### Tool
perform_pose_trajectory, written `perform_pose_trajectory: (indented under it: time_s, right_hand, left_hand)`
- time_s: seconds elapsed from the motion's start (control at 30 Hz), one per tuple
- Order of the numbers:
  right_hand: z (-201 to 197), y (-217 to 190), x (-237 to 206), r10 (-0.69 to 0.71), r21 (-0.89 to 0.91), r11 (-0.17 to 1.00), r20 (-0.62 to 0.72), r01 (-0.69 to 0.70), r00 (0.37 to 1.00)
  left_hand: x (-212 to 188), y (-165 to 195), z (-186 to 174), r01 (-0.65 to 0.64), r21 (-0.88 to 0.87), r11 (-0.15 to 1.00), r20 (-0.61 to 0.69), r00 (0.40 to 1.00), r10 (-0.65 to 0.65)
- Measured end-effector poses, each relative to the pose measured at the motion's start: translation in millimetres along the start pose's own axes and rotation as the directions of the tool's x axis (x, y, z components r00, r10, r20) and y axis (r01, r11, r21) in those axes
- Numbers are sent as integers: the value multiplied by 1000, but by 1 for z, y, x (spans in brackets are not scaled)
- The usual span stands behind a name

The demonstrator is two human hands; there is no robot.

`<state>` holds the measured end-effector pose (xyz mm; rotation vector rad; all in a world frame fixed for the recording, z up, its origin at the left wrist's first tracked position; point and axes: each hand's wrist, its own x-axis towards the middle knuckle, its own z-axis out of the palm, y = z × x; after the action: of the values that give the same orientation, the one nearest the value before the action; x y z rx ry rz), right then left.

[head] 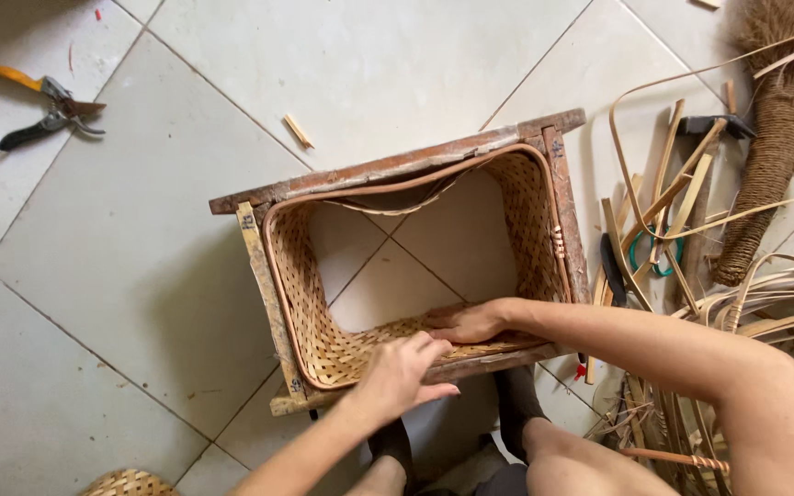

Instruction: The person sits on the floor assembling a woven bamboo basket in a wooden frame. They bend and weave flexible bamboo ribs across the basket opening, press the ribs into place along the rim, trim excess material with scissors, and add more strips to build up the rib pattern.

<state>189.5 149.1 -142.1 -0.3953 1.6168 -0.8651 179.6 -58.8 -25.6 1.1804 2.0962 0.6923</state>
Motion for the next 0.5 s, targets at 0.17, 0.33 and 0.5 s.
perform_pose_trajectory:
  time_s: [0.17, 0.33, 0.5]
  right_hand:
    - [-95, -8, 17, 164, 93, 985, -220, -147, 962]
    - [-147, -26, 14, 123, 151, 986, -420, -65, 899]
    - [-157, -32, 9, 77, 128, 992, -497, -15, 864]
  left_hand:
    - [74, -49, -75, 31, 442, 896, -536, 810, 236]
    - [137, -88, -122, 174, 666, 726, -454, 866, 209]
    - [151, -107, -123, 124, 685, 718, -355, 917, 180]
